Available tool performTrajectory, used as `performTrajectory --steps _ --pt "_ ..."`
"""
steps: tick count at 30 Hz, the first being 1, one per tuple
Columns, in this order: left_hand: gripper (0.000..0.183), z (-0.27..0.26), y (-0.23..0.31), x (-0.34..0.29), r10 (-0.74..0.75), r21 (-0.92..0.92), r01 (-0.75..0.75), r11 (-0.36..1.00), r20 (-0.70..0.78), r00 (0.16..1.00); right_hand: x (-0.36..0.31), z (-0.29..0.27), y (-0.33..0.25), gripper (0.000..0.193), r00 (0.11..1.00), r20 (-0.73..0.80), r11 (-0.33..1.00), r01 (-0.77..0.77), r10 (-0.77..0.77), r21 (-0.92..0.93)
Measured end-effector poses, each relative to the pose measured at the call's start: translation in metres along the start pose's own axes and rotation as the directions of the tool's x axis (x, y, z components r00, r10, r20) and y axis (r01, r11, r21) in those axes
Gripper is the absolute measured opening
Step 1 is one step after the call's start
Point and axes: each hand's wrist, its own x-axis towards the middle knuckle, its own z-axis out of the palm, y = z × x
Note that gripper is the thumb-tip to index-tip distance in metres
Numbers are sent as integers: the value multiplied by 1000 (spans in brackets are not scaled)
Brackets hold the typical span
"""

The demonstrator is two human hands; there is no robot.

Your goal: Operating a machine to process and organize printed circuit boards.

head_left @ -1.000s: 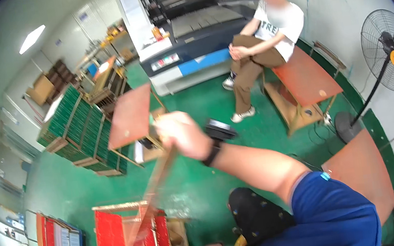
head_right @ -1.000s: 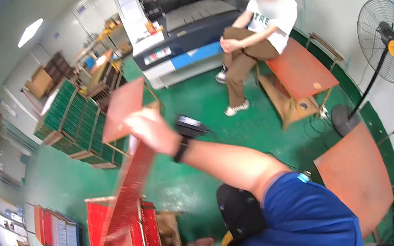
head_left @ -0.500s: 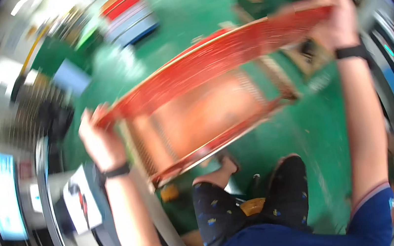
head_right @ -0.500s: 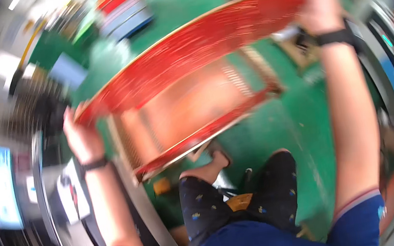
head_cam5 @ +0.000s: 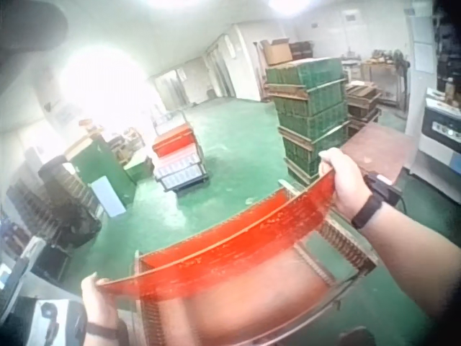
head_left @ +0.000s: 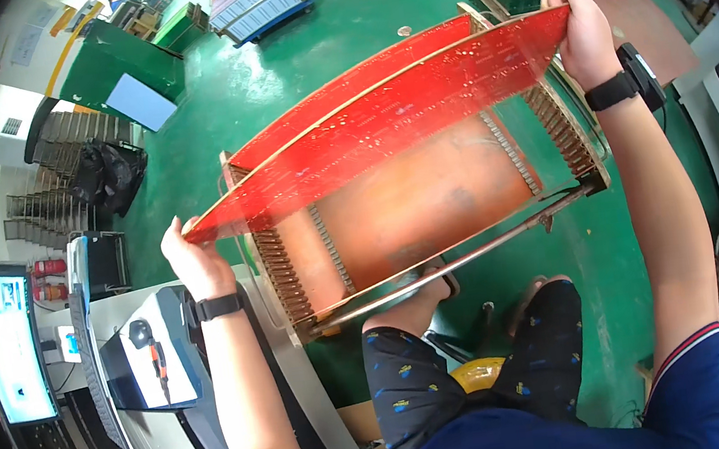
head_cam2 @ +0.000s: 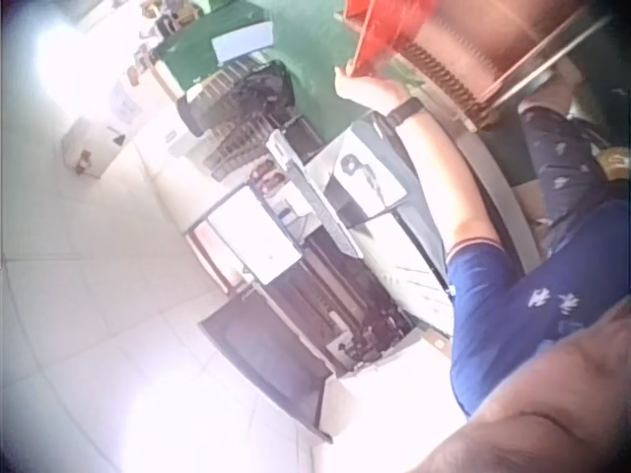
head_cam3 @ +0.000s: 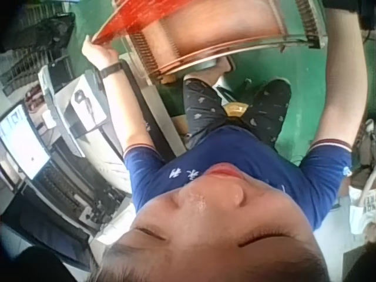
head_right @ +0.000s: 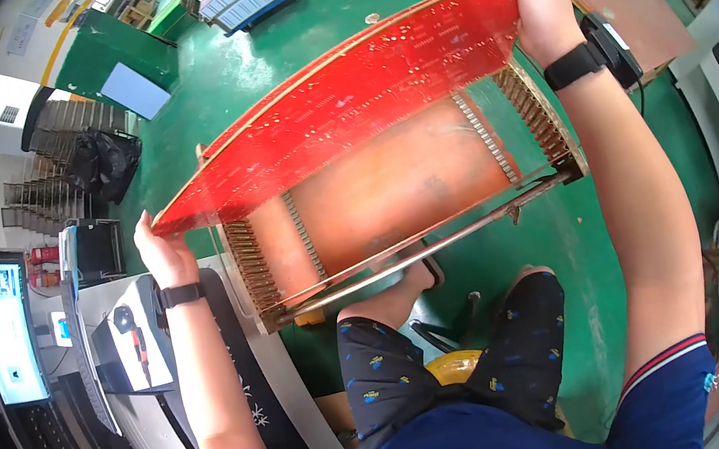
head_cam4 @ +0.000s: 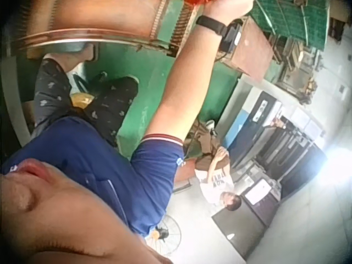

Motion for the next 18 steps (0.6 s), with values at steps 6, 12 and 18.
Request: performTrajectory --steps 6,12,18 --pt "30 -35 -14 35 19 43 -24 999 98 995 10 18 -11 28 996 26 959 87 -83 -271" --pt "29 -20 23 16 -73 -23 75 997 105 992 21 30 -6 32 992 84 995 -95 93 15" --pt "29 -5 -9 29 3 115 -21 993 151 989 17 -6 29 30 991 -17 967 -134 133 -215"
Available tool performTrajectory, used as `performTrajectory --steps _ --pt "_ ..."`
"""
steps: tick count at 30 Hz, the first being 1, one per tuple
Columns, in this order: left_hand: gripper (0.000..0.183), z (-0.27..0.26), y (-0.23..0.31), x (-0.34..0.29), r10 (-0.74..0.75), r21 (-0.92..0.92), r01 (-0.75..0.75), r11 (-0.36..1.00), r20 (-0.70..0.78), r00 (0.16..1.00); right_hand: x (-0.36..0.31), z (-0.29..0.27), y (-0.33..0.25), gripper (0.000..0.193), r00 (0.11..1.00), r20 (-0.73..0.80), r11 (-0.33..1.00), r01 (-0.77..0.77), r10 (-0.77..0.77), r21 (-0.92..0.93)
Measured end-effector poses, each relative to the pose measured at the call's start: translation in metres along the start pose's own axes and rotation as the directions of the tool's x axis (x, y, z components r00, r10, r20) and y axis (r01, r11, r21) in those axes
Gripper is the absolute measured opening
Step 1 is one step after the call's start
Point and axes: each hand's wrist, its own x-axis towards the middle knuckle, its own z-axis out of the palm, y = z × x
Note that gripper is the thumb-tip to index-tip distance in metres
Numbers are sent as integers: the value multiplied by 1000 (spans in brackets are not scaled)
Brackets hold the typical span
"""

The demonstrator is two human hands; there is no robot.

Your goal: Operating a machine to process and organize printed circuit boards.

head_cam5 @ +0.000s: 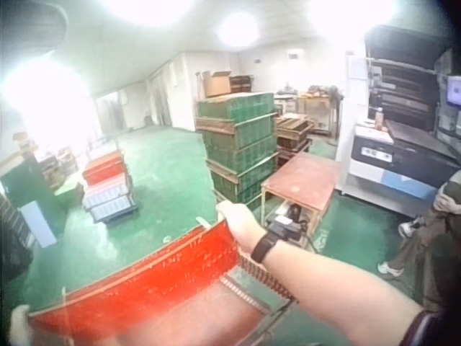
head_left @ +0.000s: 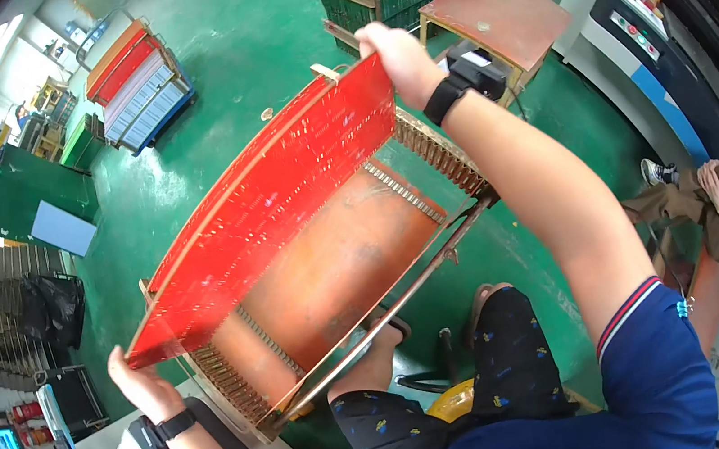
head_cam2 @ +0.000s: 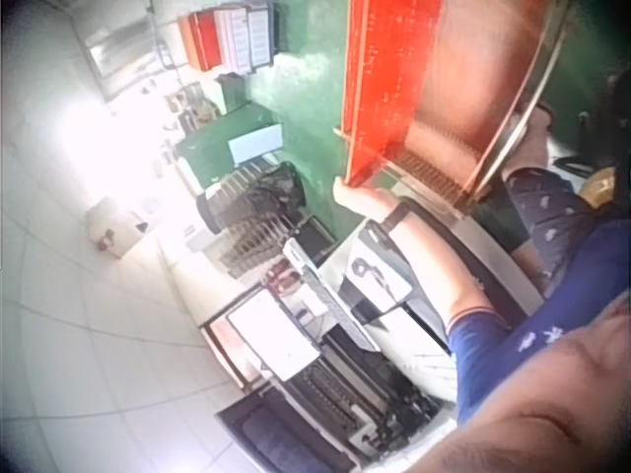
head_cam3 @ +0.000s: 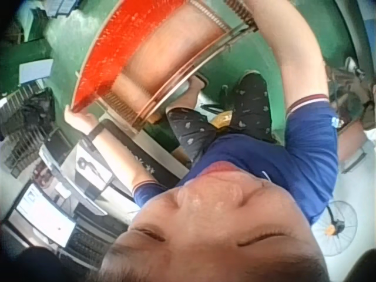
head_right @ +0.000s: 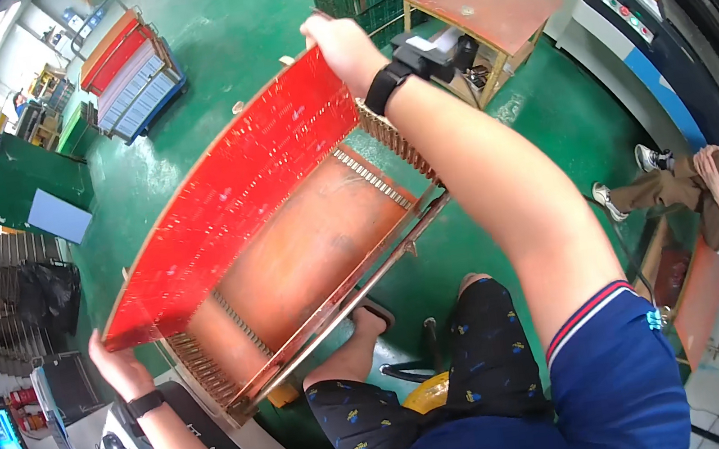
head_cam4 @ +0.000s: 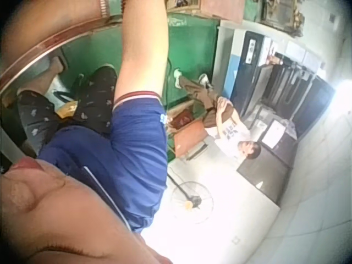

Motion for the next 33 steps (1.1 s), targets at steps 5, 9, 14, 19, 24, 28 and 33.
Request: performTrajectory --steps 5,9,14,19,24,28,33 --pt "23 -7 -52 -9 -21 271 27 962 -25 999 -16 -23 60 34 987 -157 953 -81 36 -293" --pt "19 27 -28 -18 135 387 -200 900 188 973 -77 -87 28 28 983 -77 851 105 -168 -515" --pt "20 140 -24 -13 275 472 -625 622 616 739 -229 -166 8 20 960 -254 772 -72 -118 -631" --pt "40 208 -79 56 300 439 -849 293 801 518 -428 -212 26 18 832 -472 569 -548 293 -613" --pt "47 193 -146 201 218 469 -871 148 843 491 -577 -208 55 26 656 -601 234 -740 457 -631" --pt "42 254 -138 163 28 554 -831 47 831 555 -683 -200 61 31 462 -738 86 -869 492 -487" --pt "47 248 -27 194 345 506 -829 -237 842 415 -733 -210 85 29 348 -787 25 -920 510 -391"
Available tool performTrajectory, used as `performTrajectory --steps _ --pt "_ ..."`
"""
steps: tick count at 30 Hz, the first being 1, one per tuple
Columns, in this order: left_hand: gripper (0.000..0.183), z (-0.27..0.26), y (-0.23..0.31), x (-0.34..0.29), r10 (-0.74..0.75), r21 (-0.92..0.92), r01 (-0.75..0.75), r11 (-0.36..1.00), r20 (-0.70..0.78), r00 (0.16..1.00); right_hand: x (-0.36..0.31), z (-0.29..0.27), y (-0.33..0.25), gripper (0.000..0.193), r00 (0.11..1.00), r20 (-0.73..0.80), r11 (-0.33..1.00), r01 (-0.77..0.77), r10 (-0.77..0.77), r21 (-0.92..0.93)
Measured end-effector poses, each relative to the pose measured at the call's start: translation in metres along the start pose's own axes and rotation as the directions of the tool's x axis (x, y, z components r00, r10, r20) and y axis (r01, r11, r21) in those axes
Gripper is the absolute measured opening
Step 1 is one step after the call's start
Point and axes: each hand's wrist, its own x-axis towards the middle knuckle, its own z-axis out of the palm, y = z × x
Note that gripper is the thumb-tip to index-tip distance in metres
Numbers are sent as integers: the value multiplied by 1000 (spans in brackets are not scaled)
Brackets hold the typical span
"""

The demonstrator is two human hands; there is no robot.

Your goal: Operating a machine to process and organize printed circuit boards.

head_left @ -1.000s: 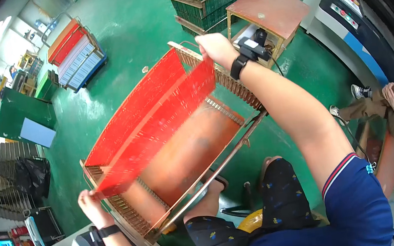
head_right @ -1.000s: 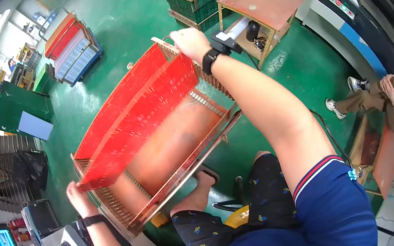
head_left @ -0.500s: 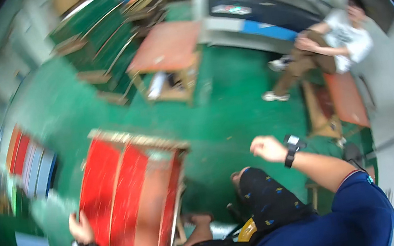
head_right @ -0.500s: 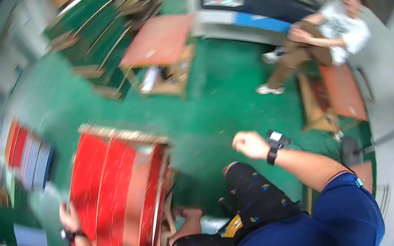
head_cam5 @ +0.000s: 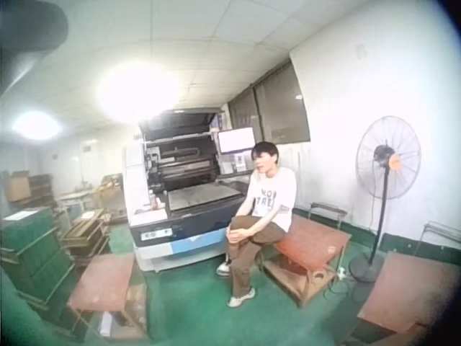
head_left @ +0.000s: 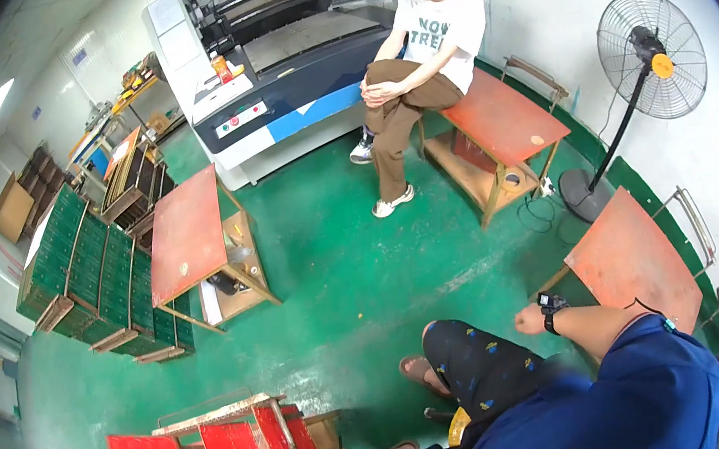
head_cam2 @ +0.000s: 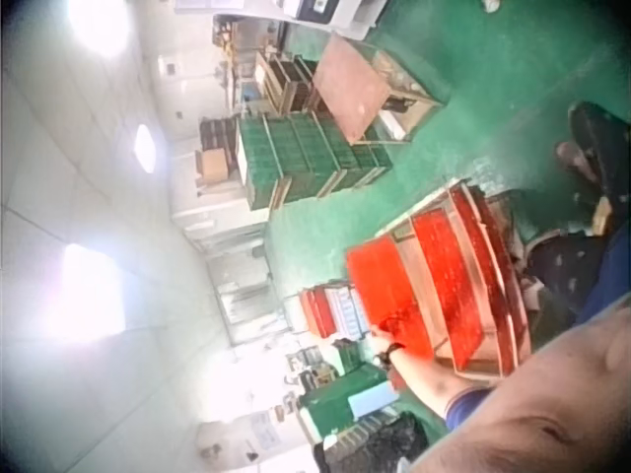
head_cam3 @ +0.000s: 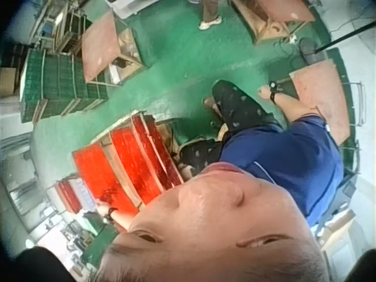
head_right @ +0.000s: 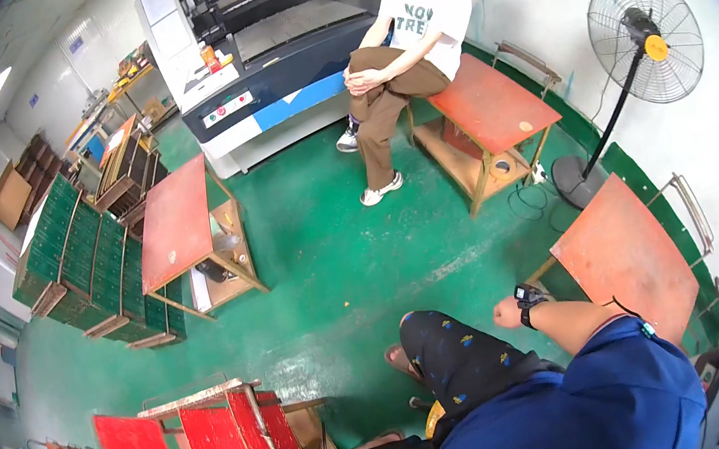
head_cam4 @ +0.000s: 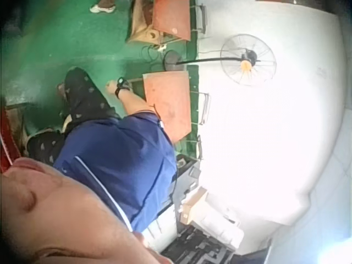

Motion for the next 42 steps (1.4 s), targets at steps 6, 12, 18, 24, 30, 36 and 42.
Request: performTrajectory --steps 6,12,18,24,30,36,42 --pt "31 -288 -38 -53 -171 -316 29 948 -431 886 71 -16 -77 22 969 -96 961 240 -228 136" --pt "36 -432 33 -145 -460 -677 157 719 -294 838 45 -57 -235 12 675 -212 632 737 -707 238" --pt "36 -483 91 -292 -703 -972 235 -14 177 689 -27 -32 -349 15 -52 249 75 878 -967 473" --pt "20 -484 120 -407 -856 -971 204 -125 209 473 -93 -4 -367 17 -224 550 306 638 -805 707" --pt "30 -476 133 -428 -927 -983 179 -43 106 360 -104 -17 -366 17 -236 710 500 566 -664 656" --pt "33 -502 116 -440 -817 -693 602 396 33 575 -119 -98 -425 21 -67 42 0 524 -997 852" --pt "26 -534 148 -419 -446 -391 492 778 207 871 -121 -198 -494 24 -244 -434 -466 703 -867 537"
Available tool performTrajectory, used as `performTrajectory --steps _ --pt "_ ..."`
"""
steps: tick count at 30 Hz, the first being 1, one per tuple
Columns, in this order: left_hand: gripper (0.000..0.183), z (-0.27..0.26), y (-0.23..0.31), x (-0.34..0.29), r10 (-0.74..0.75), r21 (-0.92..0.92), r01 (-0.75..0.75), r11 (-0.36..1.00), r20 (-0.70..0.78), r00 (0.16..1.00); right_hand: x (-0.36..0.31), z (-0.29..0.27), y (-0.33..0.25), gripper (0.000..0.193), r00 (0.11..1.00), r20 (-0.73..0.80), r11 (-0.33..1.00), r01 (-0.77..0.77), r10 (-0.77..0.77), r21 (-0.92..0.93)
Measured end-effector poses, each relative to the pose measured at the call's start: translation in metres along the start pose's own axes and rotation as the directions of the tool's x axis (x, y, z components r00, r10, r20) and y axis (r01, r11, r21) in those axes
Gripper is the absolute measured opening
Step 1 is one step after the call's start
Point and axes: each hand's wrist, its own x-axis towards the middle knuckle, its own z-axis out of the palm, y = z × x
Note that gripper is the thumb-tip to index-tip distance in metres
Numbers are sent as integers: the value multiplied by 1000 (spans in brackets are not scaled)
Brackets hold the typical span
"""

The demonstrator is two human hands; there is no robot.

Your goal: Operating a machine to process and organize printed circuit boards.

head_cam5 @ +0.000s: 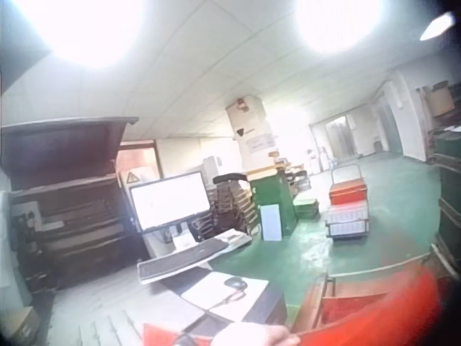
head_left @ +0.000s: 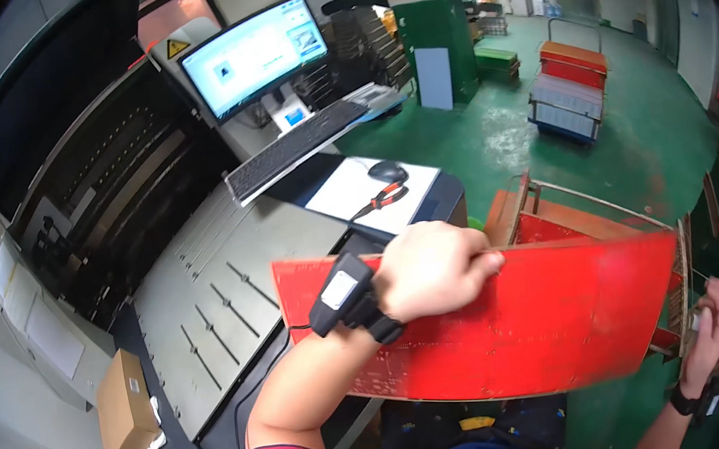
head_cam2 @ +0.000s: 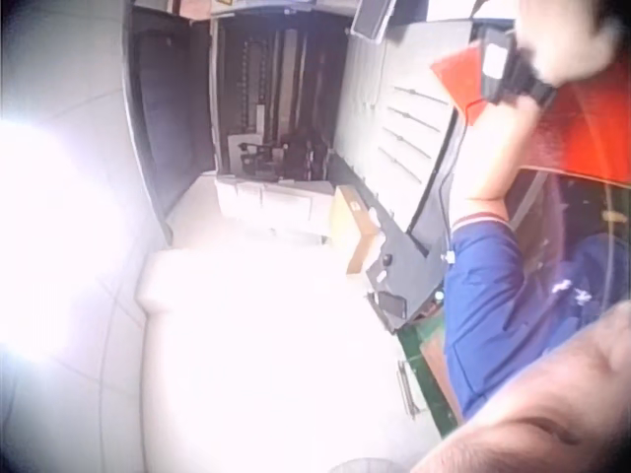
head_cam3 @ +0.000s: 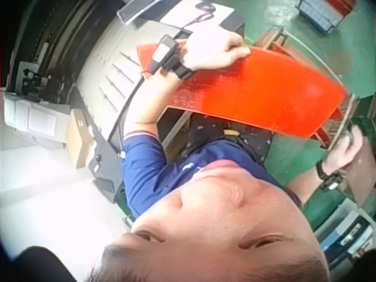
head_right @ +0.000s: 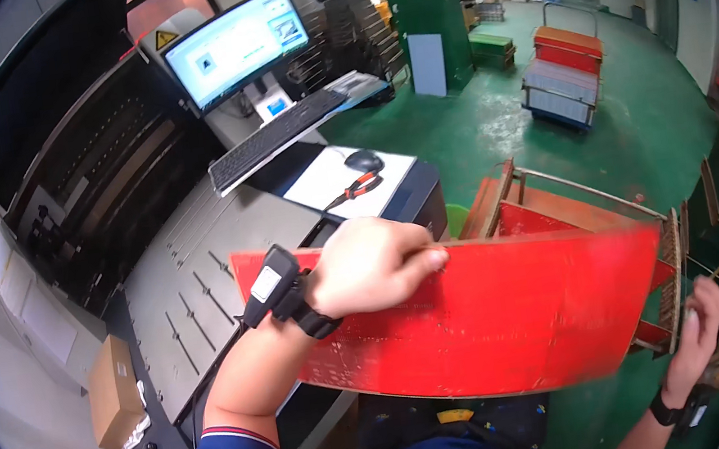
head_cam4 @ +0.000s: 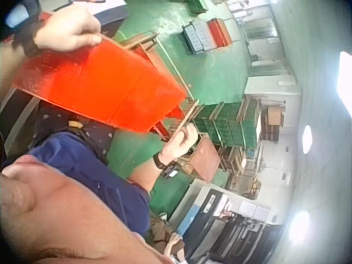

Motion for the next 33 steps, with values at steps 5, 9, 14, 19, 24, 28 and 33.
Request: performTrajectory --steps 5,9,14,19,24,28,33 --pt "26 -24 3 -32 -90 203 35 979 270 959 -1 104 -62 43 629 775 966 234 -65 -109" --pt "23 -28 3 -48 -97 306 -9 952 330 939 -35 129 -24 14 360 912 978 -139 197 -156" --pt "22 -45 -13 -95 -196 378 96 921 237 951 -73 186 1 23 287 958 889 -439 -1 132" --pt "11 -48 -35 -134 -224 422 176 890 68 972 -93 227 0 31 321 947 724 -653 -1 222" --pt "14 -46 -37 -176 -69 220 214 952 -525 848 -107 244 -21 31 393 918 678 -690 56 254" --pt "24 -21 -26 -201 -307 -120 324 938 -721 621 -98 253 -53 29 520 849 698 -642 94 317" --pt "71 5 -20 -188 -642 -816 68 574 -397 656 -85 265 -152 15 802 583 928 -110 -129 356"
